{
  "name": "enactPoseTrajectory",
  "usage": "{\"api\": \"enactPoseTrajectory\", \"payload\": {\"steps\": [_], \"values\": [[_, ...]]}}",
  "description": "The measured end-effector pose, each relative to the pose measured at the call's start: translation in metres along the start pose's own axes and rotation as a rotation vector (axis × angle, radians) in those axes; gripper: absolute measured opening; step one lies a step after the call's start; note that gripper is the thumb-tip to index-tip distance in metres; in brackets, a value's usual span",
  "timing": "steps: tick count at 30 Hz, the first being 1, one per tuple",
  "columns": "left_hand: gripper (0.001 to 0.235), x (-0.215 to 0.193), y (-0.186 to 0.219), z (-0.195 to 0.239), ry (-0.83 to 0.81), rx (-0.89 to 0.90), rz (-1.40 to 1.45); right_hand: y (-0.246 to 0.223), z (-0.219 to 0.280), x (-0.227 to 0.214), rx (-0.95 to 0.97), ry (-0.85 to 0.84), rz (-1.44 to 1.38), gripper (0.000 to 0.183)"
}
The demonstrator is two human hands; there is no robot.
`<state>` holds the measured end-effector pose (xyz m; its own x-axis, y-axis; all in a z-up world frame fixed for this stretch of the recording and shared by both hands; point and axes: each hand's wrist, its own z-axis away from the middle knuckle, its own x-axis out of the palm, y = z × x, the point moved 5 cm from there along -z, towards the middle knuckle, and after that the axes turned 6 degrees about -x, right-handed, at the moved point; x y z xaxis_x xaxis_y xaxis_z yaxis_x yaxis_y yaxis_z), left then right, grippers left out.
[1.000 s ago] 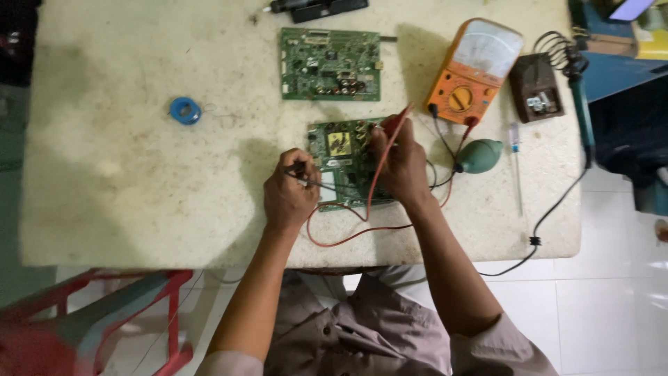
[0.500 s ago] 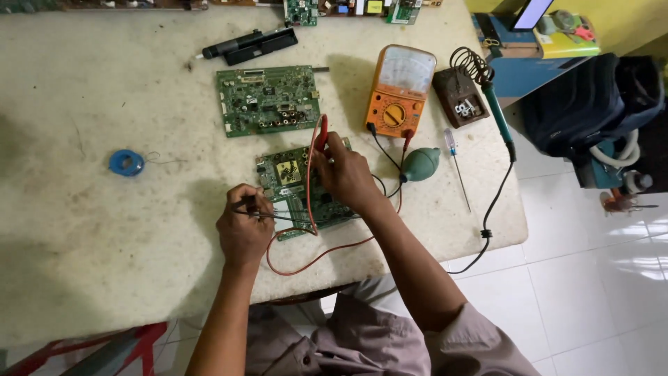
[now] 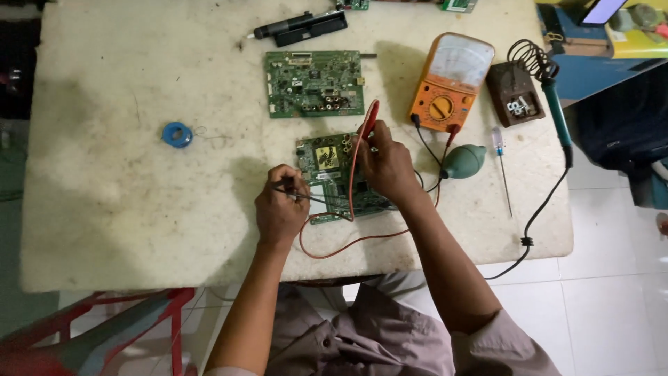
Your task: The person uses a multimeter to test a green circuit board on a workbench. They hold the board and touch various points on its surface with the multimeter probes, flipping the board over to test both sides.
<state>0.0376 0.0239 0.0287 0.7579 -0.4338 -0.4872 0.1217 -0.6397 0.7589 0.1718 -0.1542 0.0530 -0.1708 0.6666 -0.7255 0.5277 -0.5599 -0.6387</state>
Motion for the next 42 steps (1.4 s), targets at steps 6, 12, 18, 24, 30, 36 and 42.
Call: {"api": "enactPoseTrajectory", "payload": {"steps": [6,12,18,24,30,36,42], "values": [[0.019,0.002,-0.003,0.0,-0.052,-0.037,0.002,-0.01,0.0,-0.005,-0.062,0.017,-0.029,0.023],[0.021,0.003,-0.004,0.001,-0.123,-0.055,0.044,-0.007,0.0,-0.003,-0.068,0.013,-0.028,0.027],[0.017,0.006,-0.01,0.002,-0.1,-0.025,0.032,-0.013,-0.001,-0.006,-0.067,-0.002,-0.033,0.026],[0.014,0.005,-0.016,0.001,-0.111,-0.023,0.059,-0.017,-0.003,-0.014,-0.041,0.085,-0.134,0.022],[0.025,0.002,-0.008,0.002,-0.133,-0.014,0.086,-0.023,-0.005,-0.016,-0.086,0.077,-0.151,0.016],[0.025,0.006,-0.013,0.006,-0.115,-0.035,0.049,-0.018,-0.005,-0.01,-0.02,0.069,-0.154,0.02],[0.02,0.01,-0.021,0.005,-0.118,-0.05,0.046,-0.009,-0.005,0.0,0.065,0.04,-0.116,0.024]]}}
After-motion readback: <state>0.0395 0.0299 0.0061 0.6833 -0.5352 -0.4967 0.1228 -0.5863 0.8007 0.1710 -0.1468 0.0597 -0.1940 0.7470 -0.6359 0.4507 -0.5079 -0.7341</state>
